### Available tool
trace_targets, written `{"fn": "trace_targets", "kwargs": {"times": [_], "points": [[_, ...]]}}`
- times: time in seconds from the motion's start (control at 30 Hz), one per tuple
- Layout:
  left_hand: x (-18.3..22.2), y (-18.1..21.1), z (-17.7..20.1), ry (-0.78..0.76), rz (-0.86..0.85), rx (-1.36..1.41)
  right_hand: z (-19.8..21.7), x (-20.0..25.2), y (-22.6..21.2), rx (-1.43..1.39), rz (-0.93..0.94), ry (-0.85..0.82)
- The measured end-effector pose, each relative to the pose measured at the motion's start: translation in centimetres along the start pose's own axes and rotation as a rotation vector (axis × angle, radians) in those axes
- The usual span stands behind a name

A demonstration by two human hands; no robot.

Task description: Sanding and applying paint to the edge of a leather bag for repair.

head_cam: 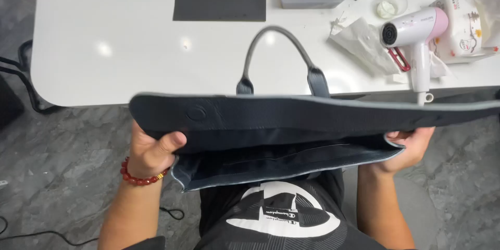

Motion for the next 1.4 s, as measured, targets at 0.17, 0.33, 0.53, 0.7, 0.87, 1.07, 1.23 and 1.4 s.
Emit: {"fn": "trace_targets", "kwargs": {"times": [0.17,0.33,0.53,0.7,0.87,1.07,1.23,1.4], "points": [[5.6,-1.5,-4.1,-0.266,0.189,-0.06,8.0,4.9,2.9,0.186,-0.009,0.199],[4.5,0.1,-11.2,-0.549,0.158,-0.127,-3.9,6.1,-2.9,0.24,-0.241,0.386],[7.4,0.6,-11.2,-0.452,-0.001,-0.296,-2.4,4.8,-0.8,0.282,-0.518,0.565],[7.8,-3.9,-8.5,-0.319,0.017,-0.357,10.7,5.4,6.4,0.231,-0.406,0.648],[3.7,-5.7,-7.3,-0.39,-0.082,-0.375,11.6,5.2,9.2,0.442,-0.291,0.502],[8.2,-10.5,-3.5,-0.203,0.291,-0.347,15.4,2.5,6.2,0.076,-0.244,0.618],[6.8,-9.7,-6.3,-0.246,0.289,-0.492,12.5,3.8,-9.3,0.645,0.298,0.39],[6.1,-8.6,-9.1,-0.31,0.202,-0.479,-11.0,7.7,-9.5,1.017,0.513,-0.035]]}}
Point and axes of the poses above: each hand's wrist, its own x-axis away from the middle knuckle, its own z-axis out of the back of the hand, y = z × x, the point moved 9 cm from there along -x, towards the middle knuckle, and after that the axes turned 10 degrees about -z, right-handed, at the moved point
